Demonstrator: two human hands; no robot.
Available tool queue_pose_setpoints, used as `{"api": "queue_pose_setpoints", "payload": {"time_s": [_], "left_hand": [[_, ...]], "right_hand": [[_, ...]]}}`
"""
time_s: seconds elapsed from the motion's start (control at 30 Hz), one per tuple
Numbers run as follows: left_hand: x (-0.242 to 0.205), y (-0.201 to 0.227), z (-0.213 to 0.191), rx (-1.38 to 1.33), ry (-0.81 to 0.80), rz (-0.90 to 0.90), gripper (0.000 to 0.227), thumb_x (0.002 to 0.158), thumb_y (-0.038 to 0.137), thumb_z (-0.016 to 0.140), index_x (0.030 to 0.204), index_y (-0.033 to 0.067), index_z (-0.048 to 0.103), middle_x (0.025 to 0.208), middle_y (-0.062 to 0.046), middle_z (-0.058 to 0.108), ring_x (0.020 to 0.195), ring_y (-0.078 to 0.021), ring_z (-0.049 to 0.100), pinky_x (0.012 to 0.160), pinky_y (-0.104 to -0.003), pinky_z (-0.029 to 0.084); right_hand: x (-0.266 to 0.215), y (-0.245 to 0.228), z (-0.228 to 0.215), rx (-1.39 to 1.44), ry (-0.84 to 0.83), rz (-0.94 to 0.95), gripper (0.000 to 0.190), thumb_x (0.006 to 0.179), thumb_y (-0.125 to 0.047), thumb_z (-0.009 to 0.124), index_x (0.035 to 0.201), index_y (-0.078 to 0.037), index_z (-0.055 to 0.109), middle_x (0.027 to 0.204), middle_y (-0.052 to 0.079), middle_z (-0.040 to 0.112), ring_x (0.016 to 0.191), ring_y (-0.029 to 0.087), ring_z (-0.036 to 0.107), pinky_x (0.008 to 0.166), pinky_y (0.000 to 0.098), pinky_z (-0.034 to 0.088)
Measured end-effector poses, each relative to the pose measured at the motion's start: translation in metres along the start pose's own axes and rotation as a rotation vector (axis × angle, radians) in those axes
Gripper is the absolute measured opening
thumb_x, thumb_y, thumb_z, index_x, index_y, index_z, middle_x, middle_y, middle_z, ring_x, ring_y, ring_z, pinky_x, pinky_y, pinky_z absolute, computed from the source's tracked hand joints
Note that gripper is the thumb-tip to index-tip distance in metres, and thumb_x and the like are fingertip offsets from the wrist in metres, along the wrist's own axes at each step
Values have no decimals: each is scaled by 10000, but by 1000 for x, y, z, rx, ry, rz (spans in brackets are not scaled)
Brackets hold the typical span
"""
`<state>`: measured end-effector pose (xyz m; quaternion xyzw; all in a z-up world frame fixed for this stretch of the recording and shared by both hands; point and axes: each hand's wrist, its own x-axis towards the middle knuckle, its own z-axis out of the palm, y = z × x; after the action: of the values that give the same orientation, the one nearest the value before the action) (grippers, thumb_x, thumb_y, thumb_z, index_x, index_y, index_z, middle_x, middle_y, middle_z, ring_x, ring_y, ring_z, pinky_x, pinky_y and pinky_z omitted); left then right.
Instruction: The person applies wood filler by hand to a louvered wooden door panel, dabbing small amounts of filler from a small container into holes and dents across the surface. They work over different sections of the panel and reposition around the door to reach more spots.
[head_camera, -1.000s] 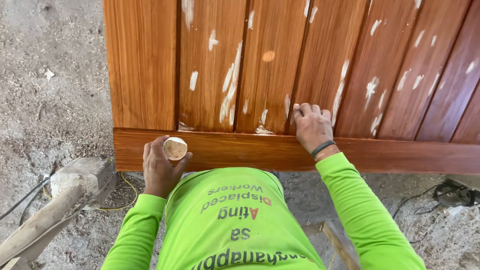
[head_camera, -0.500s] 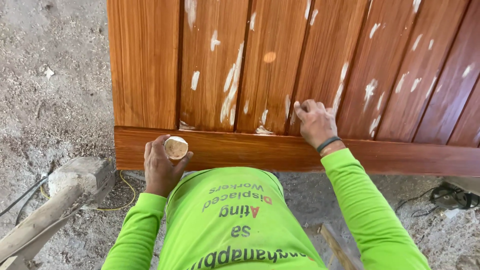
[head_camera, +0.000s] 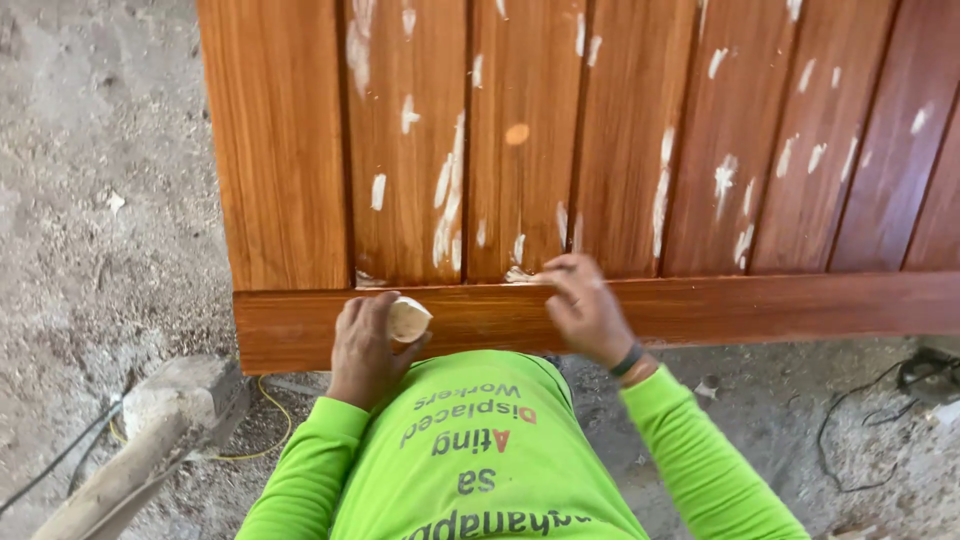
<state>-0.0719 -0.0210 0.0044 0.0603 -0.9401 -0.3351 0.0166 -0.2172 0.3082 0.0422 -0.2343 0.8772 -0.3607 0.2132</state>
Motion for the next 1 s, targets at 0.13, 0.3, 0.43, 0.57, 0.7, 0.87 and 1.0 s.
{"api": "queue_pose_setpoints", "payload": {"time_s": [0.13,0.3,0.43,0.57,0.7,0.87,1.0], "left_hand": [[25,33,8,18,-127,202,867,599,412,904,1352,138,573,1121,-83,660,1120,-310,603,896,-467,512],[47,56,14,86,-150,447,828,559,335,871,1305,114,589,1034,-87,640,1031,-298,596,855,-417,485],[51,64,11,93,-162,498,818,564,348,867,1300,115,594,973,-81,628,985,-295,596,838,-408,482],[55,69,6,108,-157,501,783,576,314,863,1281,93,601,950,-94,628,957,-300,597,824,-414,484],[46,60,10,110,-178,486,782,591,297,871,1291,81,597,969,-109,639,962,-308,601,828,-420,486],[46,50,9,104,-194,381,802,583,317,888,1298,102,595,1006,-98,647,1000,-299,600,850,-424,488],[38,40,7,106,-192,233,795,595,357,878,1305,120,610,1066,-83,672,1027,-289,613,842,-418,503]], "right_hand": [[-1,-92,25,211,-16,-86,430,803,10,588,1168,-152,746,1312,174,533,1167,399,608,1002,512,511],[8,-112,24,-10,-138,-82,233,702,-75,599,925,-106,660,1393,158,462,1181,392,567,892,506,520],[3,-98,32,40,-155,-26,202,703,-81,583,891,-110,654,1400,164,472,1176,417,570,878,512,520],[7,-98,35,98,-207,5,198,702,-77,586,883,-78,666,1391,193,480,1164,451,569,885,522,531],[11,-100,29,279,-286,96,242,723,-43,562,913,-42,713,1417,233,485,1223,481,558,939,523,531],[12,-89,5,635,-219,206,333,748,-11,527,1018,-35,721,1429,262,494,1228,444,572,983,522,515],[-3,-4,2,316,41,75,423,754,22,541,1126,-42,730,1282,201,611,1237,425,595,1023,489,491]]}}
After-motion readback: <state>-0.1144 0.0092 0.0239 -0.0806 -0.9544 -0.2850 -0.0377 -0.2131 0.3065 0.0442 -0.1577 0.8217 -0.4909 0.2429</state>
